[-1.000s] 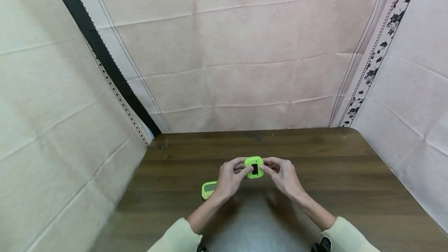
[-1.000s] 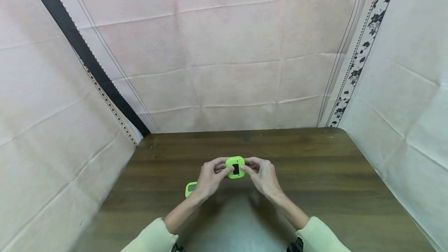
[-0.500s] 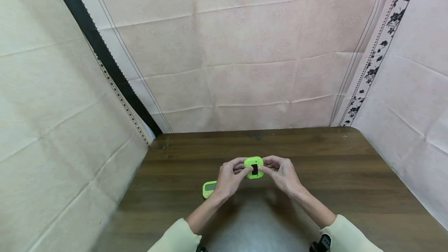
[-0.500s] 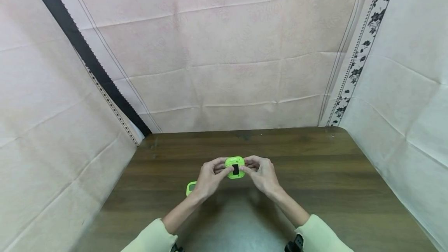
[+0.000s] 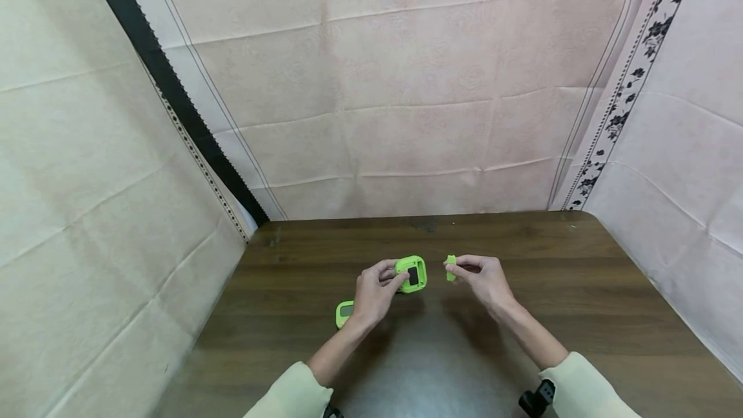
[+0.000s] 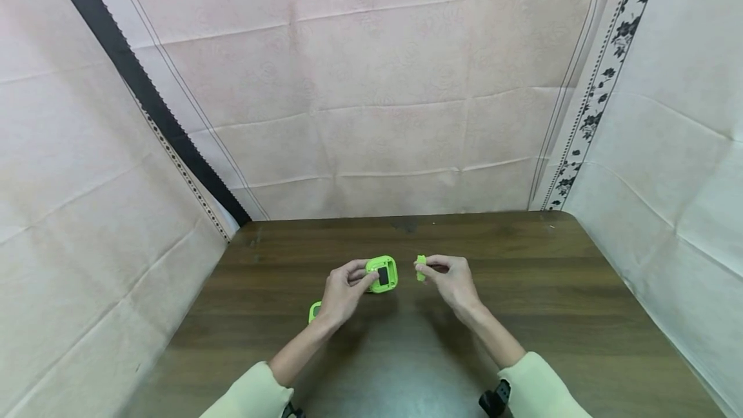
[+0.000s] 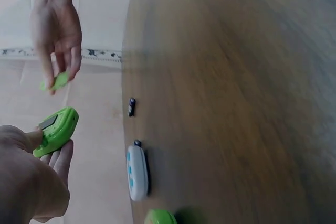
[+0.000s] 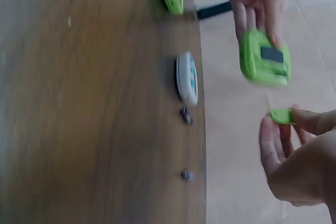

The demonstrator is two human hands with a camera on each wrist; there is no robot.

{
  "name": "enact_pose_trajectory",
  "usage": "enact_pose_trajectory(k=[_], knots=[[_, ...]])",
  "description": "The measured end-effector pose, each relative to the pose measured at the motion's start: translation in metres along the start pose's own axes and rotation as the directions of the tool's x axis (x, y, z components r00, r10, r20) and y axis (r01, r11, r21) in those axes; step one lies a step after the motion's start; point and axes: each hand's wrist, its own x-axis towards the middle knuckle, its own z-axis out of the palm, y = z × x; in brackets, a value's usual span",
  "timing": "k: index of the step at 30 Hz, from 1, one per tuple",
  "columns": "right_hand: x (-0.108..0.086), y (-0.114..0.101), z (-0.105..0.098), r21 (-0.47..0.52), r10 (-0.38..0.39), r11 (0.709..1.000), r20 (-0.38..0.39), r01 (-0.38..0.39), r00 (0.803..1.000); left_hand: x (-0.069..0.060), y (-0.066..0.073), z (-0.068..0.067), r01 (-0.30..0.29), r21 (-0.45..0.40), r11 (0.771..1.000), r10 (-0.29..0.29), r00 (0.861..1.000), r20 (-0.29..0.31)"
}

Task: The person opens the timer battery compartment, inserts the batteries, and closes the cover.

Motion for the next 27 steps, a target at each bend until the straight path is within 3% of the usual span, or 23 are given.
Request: enact_pose_trajectory(k=[4,8,11,17,22,27], knots=[[0.007,0.020,-0.011,-0.117,-0.023,0.993,0.076,0.032,0.997,0.000,-0.008,-0.006,0.017,-0.002,1.000,-0.017,1.000,-0.005],[0.013,0.042,-0.012,-0.268,-0.043,0.960,0.136,0.079,0.990,0.000,-0.013,-0.009,0.020,-0.018,1.000,-0.020,1.000,0.014],[0.018,0.053,-0.009,-0.365,-0.075,0.921,0.170,0.133,0.983,0.001,-0.016,-0.011,0.016,-0.014,1.000,-0.016,1.000,0.024],[0.023,0.062,-0.004,-0.518,-0.152,0.814,0.247,0.262,0.957,0.001,-0.021,-0.013,0.031,0.016,0.999,-0.032,0.999,0.042],[0.025,0.064,-0.003,-0.578,-0.166,0.767,0.240,0.278,0.957,0.000,-0.025,-0.018,0.056,0.005,0.998,-0.056,0.997,0.047],[0.036,0.065,-0.007,-0.579,-0.220,0.766,0.173,0.280,0.960,0.000,-0.028,-0.022,0.073,-0.009,0.997,-0.073,0.997,0.038]])
